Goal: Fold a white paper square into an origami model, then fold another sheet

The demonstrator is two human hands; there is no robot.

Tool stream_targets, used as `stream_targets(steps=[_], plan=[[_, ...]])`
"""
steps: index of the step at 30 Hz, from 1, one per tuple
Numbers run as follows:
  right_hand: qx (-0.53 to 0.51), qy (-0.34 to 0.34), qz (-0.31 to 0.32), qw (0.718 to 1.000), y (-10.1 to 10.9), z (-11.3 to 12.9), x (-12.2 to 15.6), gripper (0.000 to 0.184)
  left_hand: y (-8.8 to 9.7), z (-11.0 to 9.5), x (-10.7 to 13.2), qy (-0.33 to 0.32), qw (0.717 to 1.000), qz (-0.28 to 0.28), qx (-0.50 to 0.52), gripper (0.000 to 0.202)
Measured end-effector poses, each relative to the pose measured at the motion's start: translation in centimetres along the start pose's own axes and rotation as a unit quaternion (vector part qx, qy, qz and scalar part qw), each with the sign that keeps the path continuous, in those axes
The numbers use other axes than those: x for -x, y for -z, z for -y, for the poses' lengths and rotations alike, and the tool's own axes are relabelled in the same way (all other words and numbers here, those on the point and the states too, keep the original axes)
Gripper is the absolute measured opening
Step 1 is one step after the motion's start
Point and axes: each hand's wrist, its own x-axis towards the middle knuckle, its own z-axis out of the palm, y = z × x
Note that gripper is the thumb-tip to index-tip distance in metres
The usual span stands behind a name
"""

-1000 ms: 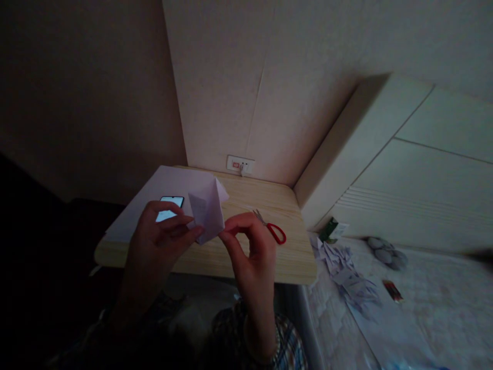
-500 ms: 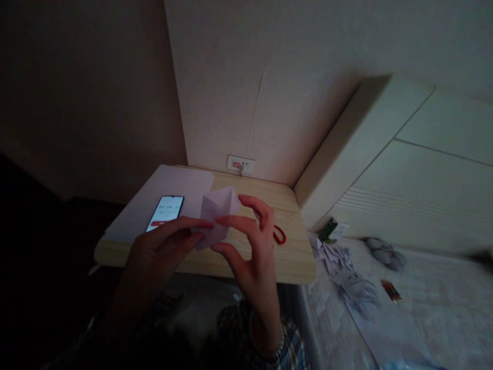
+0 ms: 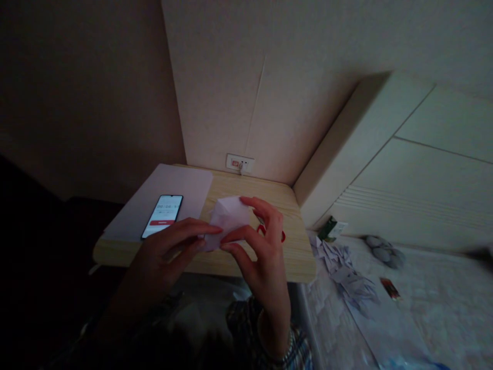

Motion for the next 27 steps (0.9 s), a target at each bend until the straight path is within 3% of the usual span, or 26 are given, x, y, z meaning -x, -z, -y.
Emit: stream_targets(steps=[8,16,18,23,27], plan=[[0.052,-0.026,-0.036,0.998,-0.7,0.9,-0.3,0.003,0.2,-0.3,0.0,-0.012,1.0,0.027,0.004,0.029],[0.047,-0.025,-0.046,0.998,-0.8,1.3,-0.2,0.004,-0.1,-0.2,0.0,0.037,0.997,0.024,0.059,0.028],[0.017,-0.032,-0.057,0.998,-0.9,1.3,-0.2,0.009,-0.2,-0.3,-0.1,0.06,0.995,0.015,0.081,0.026],[-0.144,-0.122,-0.092,0.978,-1.9,0.7,-0.1,0.046,-0.2,-0.6,-0.2,0.113,0.984,-0.013,0.139,0.024],[-0.233,-0.182,-0.084,0.952,-2.6,0.2,-0.2,0.044,-0.1,-0.5,-0.3,0.121,0.981,-0.015,0.152,0.021]])
